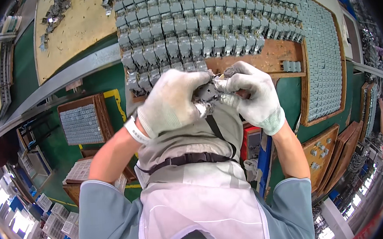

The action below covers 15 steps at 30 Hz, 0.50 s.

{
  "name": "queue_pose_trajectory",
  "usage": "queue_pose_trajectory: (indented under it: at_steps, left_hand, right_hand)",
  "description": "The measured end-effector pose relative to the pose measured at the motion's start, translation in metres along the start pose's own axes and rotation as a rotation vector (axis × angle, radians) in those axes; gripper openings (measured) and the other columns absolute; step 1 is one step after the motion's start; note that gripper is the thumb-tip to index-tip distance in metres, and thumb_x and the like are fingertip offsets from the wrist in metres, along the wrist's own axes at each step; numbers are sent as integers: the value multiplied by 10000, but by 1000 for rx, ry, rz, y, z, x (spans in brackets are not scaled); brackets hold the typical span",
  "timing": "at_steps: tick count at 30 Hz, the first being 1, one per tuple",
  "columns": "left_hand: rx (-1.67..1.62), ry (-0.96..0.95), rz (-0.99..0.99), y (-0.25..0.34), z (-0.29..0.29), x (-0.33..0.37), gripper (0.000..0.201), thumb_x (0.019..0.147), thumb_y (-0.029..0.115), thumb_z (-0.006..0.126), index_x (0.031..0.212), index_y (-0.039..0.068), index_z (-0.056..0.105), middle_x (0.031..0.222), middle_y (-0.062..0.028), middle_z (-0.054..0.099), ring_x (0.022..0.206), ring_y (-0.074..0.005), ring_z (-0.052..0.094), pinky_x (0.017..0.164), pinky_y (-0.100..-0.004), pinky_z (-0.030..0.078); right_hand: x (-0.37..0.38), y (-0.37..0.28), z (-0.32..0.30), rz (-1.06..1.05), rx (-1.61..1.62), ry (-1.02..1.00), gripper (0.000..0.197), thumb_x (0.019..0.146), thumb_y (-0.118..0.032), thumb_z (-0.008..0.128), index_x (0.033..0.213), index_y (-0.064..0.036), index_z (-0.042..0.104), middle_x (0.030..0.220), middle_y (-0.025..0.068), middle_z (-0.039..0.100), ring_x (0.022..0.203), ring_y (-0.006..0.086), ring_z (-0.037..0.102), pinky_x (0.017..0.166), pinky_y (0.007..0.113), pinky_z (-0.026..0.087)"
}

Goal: Assembling and inspecting small electronic or mechanical components at a factory workbench using hands and a brush.

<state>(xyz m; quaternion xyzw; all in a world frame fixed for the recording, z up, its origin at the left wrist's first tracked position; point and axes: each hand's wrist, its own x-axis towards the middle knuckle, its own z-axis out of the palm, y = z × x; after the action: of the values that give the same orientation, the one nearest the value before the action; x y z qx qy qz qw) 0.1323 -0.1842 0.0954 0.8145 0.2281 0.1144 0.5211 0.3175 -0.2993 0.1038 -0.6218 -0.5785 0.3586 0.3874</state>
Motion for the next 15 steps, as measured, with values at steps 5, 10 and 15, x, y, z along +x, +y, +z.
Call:
queue_pose_trajectory:
  at_steps: [5, 10, 15]
  left_hand:
    - [7, -128, 31, -4, -11, 11, 261, 647, 85, 673, 874, -45, 668, 725, -230, 623, 728, -406, 649, 660, -424, 514]
    - [43, -311, 67, -11, -15, 20, 334, 655, 7, 629, 980, -56, 670, 736, -195, 635, 608, -278, 610, 623, -346, 515]
    - [87, -314, 103, -5, -12, 21, 441, 644, 4, 626, 1079, -24, 697, 753, -200, 642, 625, -309, 628, 619, -353, 515]
  right_hand:
    - [-3, 1, 6, -95, -120, 73, 199, 738, -86, 848, 859, -3, 714, 843, 79, 637, 685, 144, 600, 576, 273, 452]
    - [-12, 0, 5, 14, -82, 9, 223, 736, -113, 860, 889, -12, 732, 831, 77, 643, 689, 146, 609, 597, 273, 473]
    - [-19, 8, 8, 9, -71, 56, 343, 737, -163, 874, 978, 11, 703, 869, 70, 641, 725, 136, 611, 614, 269, 481]
